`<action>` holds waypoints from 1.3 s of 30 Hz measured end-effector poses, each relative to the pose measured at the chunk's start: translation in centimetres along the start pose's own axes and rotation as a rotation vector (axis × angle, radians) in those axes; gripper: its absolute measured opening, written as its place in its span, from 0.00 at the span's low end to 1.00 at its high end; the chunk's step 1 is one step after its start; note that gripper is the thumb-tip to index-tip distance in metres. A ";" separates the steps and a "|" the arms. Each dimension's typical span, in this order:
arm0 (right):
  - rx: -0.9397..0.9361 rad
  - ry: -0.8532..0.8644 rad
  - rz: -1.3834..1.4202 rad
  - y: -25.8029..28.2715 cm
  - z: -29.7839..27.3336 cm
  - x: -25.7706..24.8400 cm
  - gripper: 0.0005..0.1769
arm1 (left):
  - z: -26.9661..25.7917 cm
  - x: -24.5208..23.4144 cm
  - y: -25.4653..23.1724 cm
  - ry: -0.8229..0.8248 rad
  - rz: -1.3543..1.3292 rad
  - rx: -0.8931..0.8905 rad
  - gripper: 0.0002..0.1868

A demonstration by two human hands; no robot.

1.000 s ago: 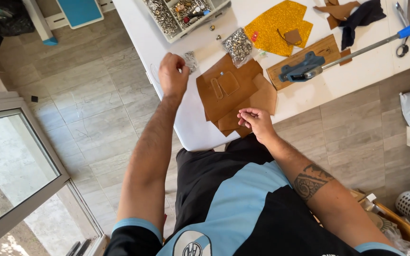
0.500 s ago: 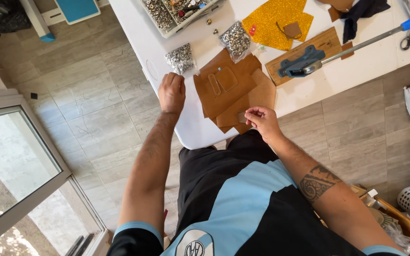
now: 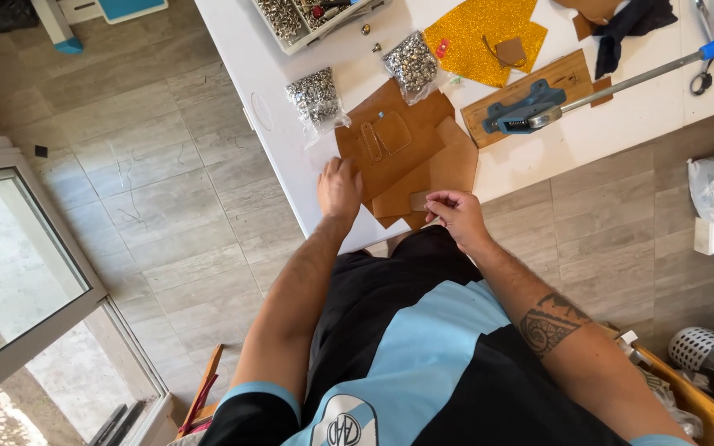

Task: Attaching metal hardware to leather components using a manual press and organizing small parts.

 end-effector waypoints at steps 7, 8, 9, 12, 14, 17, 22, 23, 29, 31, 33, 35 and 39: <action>-0.031 -0.009 -0.026 -0.6 -0.1 -0.9 0.08 | 3.9 -0.9 -6.4 0.091 0.075 0.467 0.13; -0.017 -0.015 -0.024 -0.3 -0.5 -1.1 0.08 | 4.6 -2.0 -7.3 0.106 0.070 0.466 0.13; -0.024 -0.009 -0.063 0.0 -0.8 -1.2 0.08 | 5.2 -3.1 -8.5 0.110 0.111 0.562 0.09; -0.032 -0.001 -0.099 0.1 -0.9 -1.7 0.08 | 5.7 -5.0 -9.3 0.103 0.184 0.770 0.06; -0.016 -0.008 -0.096 -0.5 -1.0 -2.2 0.08 | 5.1 -5.8 -8.8 0.107 0.205 0.883 0.08; -0.002 -0.024 -0.092 -1.6 -0.8 -3.0 0.08 | 4.4 -5.4 -6.6 0.226 0.201 0.956 0.07; 0.021 -0.032 -0.114 -3.0 -1.4 -3.7 0.09 | 4.2 -3.6 -4.7 0.651 0.533 0.898 0.44; 0.017 -0.032 -0.116 -2.8 -1.3 -3.6 0.09 | 4.9 -3.5 -4.7 0.646 0.535 0.898 0.44; 0.015 -0.044 -0.131 -1.6 -2.4 -2.8 0.09 | 6.0 -2.7 -5.1 0.685 0.710 1.164 0.16; 0.026 -0.058 -0.125 -1.4 -2.9 -2.7 0.09 | 5.7 -3.6 -5.6 0.869 0.888 1.335 0.13; 0.023 -0.066 -0.116 -2.1 -3.5 -2.8 0.09 | 5.4 -3.7 -5.6 0.863 0.883 1.354 0.13; 0.013 -0.081 -0.105 -2.6 -3.7 -3.1 0.10 | 5.8 -3.3 -5.6 0.849 0.884 1.379 0.13; 0.036 -0.100 -0.106 -3.4 -5.0 -3.7 0.10 | 6.2 -3.8 -6.1 0.900 0.906 1.441 0.11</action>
Point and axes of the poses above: each hand's wrist, its own z-axis towards the middle knuckle, its own x-axis out of the palm, y = z × x, the point moved 5 cm from there along z, towards the middle knuckle, and after that the axes turned 13 degrees about -z, right-handed, at the moved point
